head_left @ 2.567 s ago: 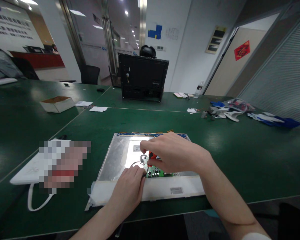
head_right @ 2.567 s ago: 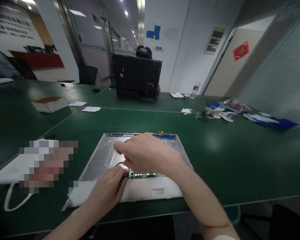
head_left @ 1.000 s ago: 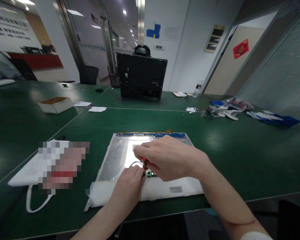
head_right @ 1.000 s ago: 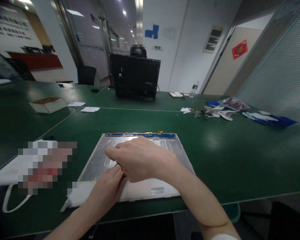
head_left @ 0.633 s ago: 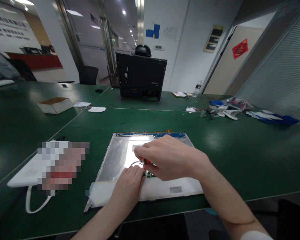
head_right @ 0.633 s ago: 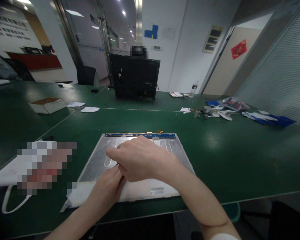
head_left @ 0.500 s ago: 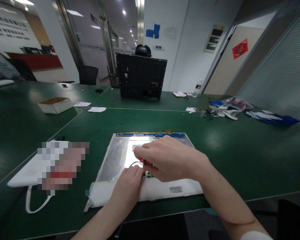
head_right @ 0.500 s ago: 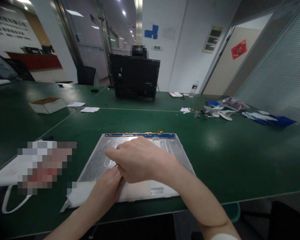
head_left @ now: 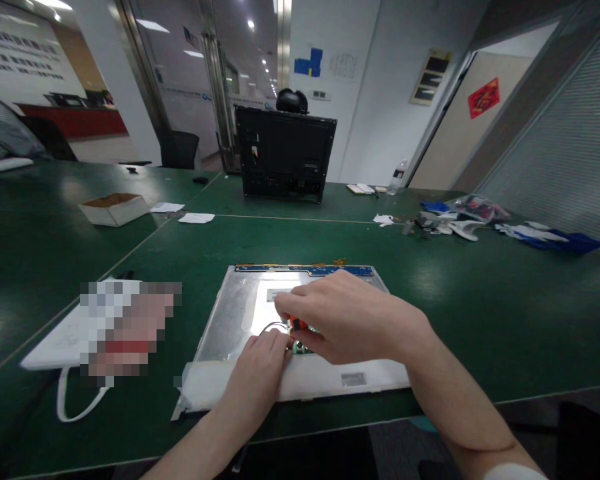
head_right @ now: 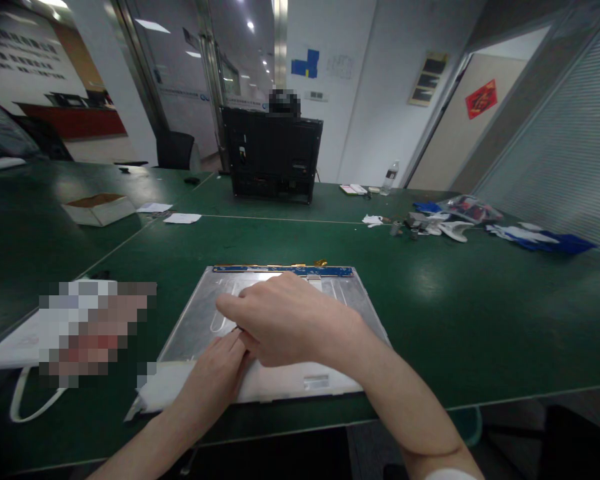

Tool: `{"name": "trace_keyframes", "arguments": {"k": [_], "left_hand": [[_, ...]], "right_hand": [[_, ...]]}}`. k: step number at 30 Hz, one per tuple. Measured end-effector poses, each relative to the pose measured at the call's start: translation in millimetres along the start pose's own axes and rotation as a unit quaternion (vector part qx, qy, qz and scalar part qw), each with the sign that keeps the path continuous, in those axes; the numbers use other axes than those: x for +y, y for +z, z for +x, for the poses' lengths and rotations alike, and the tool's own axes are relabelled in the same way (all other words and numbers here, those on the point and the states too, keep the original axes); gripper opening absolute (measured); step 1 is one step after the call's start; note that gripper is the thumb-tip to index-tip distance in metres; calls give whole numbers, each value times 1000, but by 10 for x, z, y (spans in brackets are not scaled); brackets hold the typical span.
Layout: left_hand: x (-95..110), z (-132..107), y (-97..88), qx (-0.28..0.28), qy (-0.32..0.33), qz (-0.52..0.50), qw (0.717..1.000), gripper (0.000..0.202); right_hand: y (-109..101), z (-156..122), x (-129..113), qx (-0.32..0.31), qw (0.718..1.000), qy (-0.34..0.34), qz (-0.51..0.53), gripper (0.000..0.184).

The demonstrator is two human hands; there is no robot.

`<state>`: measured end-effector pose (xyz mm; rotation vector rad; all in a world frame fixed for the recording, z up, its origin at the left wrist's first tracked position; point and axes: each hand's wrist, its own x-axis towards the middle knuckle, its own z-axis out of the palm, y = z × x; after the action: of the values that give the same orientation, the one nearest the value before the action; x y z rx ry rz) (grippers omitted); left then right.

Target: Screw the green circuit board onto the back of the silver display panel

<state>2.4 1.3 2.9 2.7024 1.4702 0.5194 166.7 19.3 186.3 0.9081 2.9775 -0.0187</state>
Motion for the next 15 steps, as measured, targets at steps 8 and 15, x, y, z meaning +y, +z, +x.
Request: {"name": "trace_keyframes", "arguments": {"k": [8, 15], "left_hand": [[16, 6, -37, -23, 0, 12, 1000, 15], [-1, -13, -3, -7, -10, -25, 1000, 15]], "right_hand": [[22, 28, -3, 0, 1000, 4, 1, 7], [21, 31, 40, 11, 1000, 10, 2, 8]]}}
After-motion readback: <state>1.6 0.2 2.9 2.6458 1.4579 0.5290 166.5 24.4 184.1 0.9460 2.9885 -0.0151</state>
